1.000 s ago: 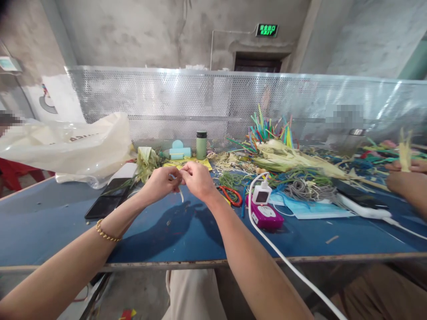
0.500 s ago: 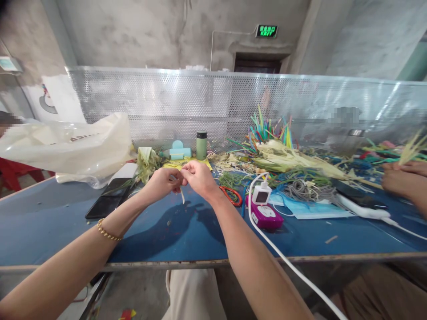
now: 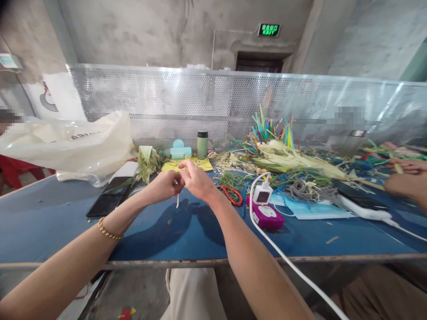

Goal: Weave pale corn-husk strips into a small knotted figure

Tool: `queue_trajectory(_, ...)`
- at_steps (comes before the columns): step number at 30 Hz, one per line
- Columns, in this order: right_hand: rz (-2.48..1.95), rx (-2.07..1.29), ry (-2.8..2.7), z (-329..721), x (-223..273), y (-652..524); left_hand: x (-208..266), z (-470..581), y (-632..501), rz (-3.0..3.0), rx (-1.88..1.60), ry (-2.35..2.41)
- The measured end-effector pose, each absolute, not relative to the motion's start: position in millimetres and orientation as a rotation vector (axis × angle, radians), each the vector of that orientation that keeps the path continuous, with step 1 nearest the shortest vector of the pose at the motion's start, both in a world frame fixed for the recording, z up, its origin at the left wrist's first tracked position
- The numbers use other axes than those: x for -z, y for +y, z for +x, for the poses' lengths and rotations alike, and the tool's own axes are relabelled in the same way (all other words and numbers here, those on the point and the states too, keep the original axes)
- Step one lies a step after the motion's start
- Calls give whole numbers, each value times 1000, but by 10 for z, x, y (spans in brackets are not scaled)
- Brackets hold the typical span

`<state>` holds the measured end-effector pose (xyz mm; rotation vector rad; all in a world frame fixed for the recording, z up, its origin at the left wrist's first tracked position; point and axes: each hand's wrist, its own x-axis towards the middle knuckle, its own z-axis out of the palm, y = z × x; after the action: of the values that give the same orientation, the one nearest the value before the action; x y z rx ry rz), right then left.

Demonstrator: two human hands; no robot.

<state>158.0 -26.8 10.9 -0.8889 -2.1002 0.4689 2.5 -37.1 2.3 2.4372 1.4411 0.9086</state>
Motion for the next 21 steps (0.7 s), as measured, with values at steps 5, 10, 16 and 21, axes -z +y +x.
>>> queue_trajectory(5, -868, -416, -2112, 1578, -108, -257, -6, 32, -353, 2440, -933, 1359)
queue_trajectory(10, -852, -305, -2174, 1622, -121, -225, -23, 13, -336, 2319, -902, 1362)
queue_trajectory(16, -876, -181, -2130, 1690, -147, -169, -19, -29, -289, 2107, -916, 1274)
queue_trajectory(21, -917, -84, -2177, 1669, -133, -184, 5, -42, -257, 2089, -941, 1255)
